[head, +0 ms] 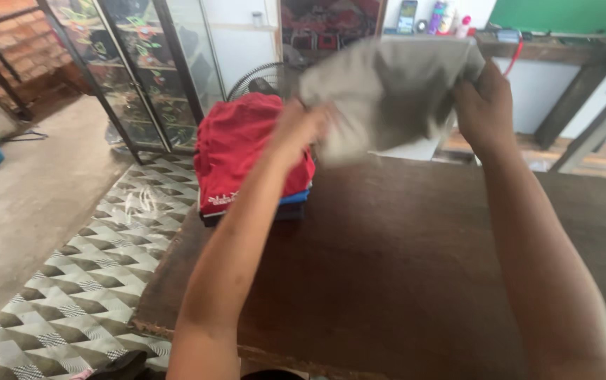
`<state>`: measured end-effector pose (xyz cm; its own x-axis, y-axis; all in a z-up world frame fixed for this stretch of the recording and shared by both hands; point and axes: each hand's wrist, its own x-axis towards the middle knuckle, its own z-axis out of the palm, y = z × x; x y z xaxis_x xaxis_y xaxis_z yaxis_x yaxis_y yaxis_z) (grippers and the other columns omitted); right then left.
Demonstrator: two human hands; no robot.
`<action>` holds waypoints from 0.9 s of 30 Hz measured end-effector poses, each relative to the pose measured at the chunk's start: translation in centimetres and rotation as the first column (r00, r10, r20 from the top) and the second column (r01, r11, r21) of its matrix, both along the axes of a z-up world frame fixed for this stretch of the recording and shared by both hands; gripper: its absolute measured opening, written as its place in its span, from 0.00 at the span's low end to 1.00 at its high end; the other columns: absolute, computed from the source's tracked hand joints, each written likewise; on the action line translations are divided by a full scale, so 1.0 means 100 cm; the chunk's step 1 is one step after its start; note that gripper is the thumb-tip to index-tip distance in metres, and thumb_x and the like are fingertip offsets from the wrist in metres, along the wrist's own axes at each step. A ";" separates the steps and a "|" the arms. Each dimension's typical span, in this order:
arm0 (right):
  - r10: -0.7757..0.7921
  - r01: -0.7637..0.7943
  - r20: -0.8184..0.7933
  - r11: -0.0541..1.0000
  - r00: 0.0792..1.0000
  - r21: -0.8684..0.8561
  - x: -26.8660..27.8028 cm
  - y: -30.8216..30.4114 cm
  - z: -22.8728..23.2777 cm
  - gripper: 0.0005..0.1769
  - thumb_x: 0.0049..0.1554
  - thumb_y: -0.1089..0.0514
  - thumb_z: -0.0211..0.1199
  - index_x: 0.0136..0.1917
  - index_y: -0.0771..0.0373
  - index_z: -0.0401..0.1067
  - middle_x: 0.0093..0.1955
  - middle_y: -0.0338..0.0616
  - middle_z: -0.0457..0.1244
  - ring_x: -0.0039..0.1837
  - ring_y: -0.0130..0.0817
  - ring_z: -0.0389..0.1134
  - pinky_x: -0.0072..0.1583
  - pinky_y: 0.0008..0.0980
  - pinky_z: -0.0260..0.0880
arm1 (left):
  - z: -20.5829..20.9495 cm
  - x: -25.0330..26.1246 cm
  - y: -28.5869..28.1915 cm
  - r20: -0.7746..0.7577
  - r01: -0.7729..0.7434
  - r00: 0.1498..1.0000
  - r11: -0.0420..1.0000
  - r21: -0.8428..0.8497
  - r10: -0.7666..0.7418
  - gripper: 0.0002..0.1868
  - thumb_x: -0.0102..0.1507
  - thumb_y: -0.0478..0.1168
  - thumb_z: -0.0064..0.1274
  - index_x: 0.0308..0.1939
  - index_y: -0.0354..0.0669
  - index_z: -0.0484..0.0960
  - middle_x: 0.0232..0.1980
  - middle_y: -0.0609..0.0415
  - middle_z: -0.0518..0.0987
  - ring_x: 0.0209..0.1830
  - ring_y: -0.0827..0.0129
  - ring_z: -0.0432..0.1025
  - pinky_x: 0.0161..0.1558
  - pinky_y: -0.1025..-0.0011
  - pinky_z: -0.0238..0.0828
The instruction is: The person takes various items of clothing from a laundry basket and folds them on a wooden table, stacking the folded items together.
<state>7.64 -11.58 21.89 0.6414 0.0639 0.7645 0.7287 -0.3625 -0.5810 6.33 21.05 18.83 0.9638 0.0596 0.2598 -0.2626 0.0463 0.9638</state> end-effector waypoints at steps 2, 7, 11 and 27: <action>0.017 -0.011 0.180 0.999 0.984 -0.032 0.020 0.035 0.021 0.18 0.62 0.69 0.59 0.65 0.69 0.71 0.58 0.50 0.70 0.59 0.39 0.72 0.60 0.38 0.72 | 0.027 0.001 0.039 0.230 -0.111 0.968 0.993 0.046 0.098 0.16 0.64 0.37 0.61 0.54 0.34 0.83 0.41 0.54 0.80 0.34 0.74 0.70 0.35 0.74 0.67; 0.105 -0.093 0.335 0.994 0.936 -0.051 0.091 0.140 -0.031 0.30 0.52 0.78 0.63 0.68 0.68 0.72 0.69 0.56 0.67 0.72 0.47 0.66 0.69 0.41 0.64 | 0.019 -0.025 0.149 0.456 -0.294 0.871 0.938 0.186 0.183 0.22 0.65 0.31 0.53 0.64 0.42 0.81 0.57 0.54 0.84 0.54 0.74 0.75 0.55 0.75 0.73; 0.236 -0.246 -0.084 0.962 0.968 -0.122 0.095 0.213 -0.128 0.30 0.45 0.74 0.68 0.62 0.63 0.75 0.66 0.53 0.67 0.69 0.42 0.67 0.67 0.37 0.69 | -0.058 -0.047 0.215 0.211 -0.344 0.938 0.801 0.490 0.274 0.29 0.55 0.24 0.55 0.59 0.47 0.83 0.63 0.52 0.82 0.62 0.67 0.75 0.63 0.72 0.70; 0.377 -0.379 -0.578 0.917 0.724 0.123 0.040 0.200 -0.091 0.25 0.60 0.54 0.47 0.64 0.60 0.76 0.69 0.49 0.68 0.71 0.43 0.67 0.69 0.39 0.63 | -0.113 -0.062 0.266 -0.098 -0.154 0.983 0.988 0.009 0.154 0.22 0.66 0.47 0.50 0.63 0.48 0.82 0.74 0.53 0.75 0.74 0.57 0.65 0.69 0.62 0.58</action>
